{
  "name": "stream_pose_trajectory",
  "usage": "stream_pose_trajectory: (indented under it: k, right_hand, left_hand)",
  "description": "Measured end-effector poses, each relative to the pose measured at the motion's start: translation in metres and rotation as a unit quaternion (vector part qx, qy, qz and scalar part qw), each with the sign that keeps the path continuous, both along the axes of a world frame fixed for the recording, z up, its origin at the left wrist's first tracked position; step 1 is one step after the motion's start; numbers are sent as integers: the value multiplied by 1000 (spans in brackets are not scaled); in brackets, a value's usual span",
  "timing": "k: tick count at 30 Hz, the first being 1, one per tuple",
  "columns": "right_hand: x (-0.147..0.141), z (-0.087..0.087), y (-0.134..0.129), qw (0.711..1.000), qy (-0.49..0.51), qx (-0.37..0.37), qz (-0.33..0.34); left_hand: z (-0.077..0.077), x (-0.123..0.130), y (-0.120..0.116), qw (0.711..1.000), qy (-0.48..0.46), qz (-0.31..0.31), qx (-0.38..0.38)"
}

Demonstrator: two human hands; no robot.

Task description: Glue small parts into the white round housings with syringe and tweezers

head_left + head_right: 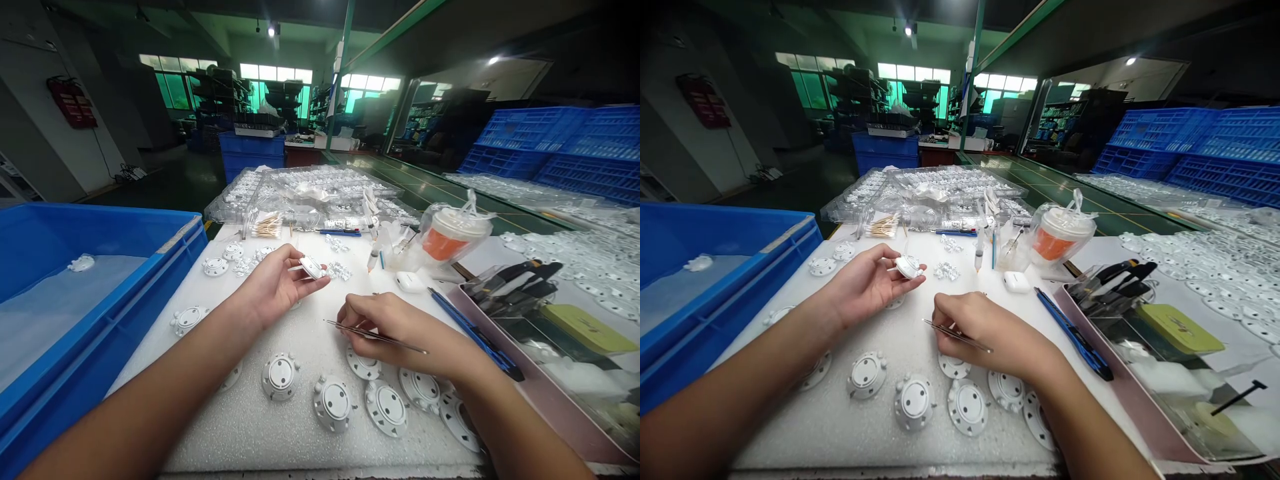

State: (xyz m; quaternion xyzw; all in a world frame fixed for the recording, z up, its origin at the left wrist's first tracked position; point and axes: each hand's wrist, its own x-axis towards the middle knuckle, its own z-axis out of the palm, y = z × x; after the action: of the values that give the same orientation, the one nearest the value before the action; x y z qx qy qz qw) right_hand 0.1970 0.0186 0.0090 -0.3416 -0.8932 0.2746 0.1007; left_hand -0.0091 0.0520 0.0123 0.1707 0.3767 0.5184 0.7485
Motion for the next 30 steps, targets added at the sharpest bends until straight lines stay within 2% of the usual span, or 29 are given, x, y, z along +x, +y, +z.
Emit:
stream_pose_trajectory:
  k: [17,30]
  right_hand:
    - [-6,2,-2,999,-32,40,10]
    - [-7,2,-3,999,-28,37,2]
  left_hand:
    - [1,0,1,1000,2,-8,-2]
    - [2,0,-1,1000,2,-10,-3]
